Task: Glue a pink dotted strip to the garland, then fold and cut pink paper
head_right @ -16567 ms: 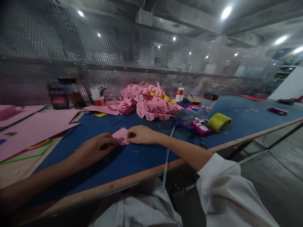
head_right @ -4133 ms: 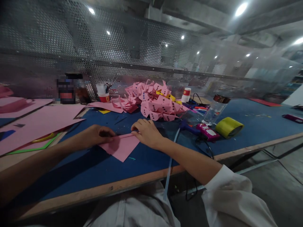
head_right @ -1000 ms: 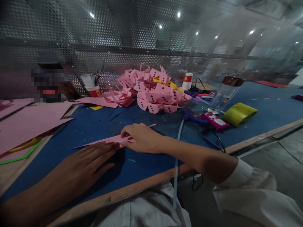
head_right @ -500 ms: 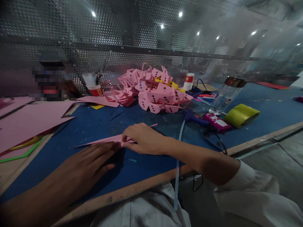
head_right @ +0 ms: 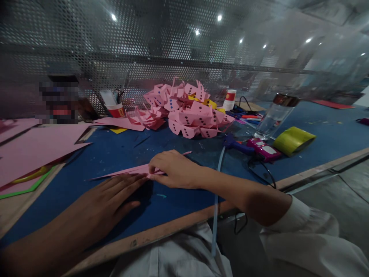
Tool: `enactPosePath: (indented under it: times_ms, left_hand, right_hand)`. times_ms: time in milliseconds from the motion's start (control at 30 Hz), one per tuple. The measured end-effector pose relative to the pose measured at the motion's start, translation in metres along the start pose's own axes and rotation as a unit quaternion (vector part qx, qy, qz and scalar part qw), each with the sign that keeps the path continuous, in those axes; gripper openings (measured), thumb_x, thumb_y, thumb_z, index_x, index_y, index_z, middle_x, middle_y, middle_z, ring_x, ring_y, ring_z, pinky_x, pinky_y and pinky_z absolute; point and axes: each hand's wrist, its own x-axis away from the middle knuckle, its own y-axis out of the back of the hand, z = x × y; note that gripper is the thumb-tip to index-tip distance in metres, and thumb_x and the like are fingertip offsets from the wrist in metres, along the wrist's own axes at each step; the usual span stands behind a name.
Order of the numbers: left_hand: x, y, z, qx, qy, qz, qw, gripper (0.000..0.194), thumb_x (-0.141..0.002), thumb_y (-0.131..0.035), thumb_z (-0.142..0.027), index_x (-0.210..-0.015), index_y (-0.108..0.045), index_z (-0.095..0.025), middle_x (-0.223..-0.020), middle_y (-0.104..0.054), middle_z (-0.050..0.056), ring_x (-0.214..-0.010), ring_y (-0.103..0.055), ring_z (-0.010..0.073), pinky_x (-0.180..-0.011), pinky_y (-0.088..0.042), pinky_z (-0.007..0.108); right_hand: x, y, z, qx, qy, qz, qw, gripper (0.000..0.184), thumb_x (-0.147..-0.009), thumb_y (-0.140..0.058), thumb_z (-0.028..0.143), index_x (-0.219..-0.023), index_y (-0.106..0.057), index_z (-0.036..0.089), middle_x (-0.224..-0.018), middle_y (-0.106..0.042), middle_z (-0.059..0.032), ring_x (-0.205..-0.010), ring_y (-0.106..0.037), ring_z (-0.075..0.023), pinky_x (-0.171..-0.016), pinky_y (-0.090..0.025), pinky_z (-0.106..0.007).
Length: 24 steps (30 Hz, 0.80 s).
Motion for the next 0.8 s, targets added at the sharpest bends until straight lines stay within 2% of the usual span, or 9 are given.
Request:
enactPosePath:
  times_ms: [367, 567, 800]
  left_hand:
    - [-0.0043, 0.0049, -0.0009, -0.02, -0.023, -0.015, 0.999, 0.048, -0.106, -0.047, -0.043, -0.143, -0.055, -0.014, -0.136, -0.069, 0.011, -0.123, -0.064, 0.0274, -0.106, -0.049, 0.045]
    - [-0.005, 0.0051, -0.0008, -0.007, -0.014, -0.019, 1.0, 0.047, -0.104, -0.05, -0.043, -0.139, -0.059, -0.013, -0.132, -0.071, 0.012, -0.122, -0.065, 0.0282, -0.105, -0.049, 0.045]
    - [-0.005, 0.0046, -0.0003, 0.002, -0.015, -0.021, 1.0, 0.049, -0.104, -0.05, -0.043, -0.144, -0.056, -0.015, -0.133, -0.07, 0.012, -0.123, -0.064, 0.0279, -0.106, -0.049, 0.045]
  right_hand:
    - [-0.0008, 0.001, 0.0005, 0.005, 0.0, 0.009, 1.0, 0.013, -0.099, -0.062, 0.028, -0.102, -0.067, 0.018, -0.111, -0.073, -0.0079, -0.11, -0.065, -0.0217, -0.1, -0.043, -0.038]
    - [-0.0015, 0.0012, 0.0006, 0.007, 0.004, 0.009, 1.0, 0.012, -0.098, -0.063, 0.028, -0.1, -0.067, 0.017, -0.111, -0.073, -0.0084, -0.11, -0.065, -0.0224, -0.1, -0.043, -0.038]
    - [-0.0011, 0.0008, 0.0002, 0.005, 0.005, 0.007, 1.0, 0.012, -0.098, -0.062, 0.027, -0.102, -0.067, 0.017, -0.111, -0.073, -0.008, -0.11, -0.065, -0.0218, -0.099, -0.043, -0.039]
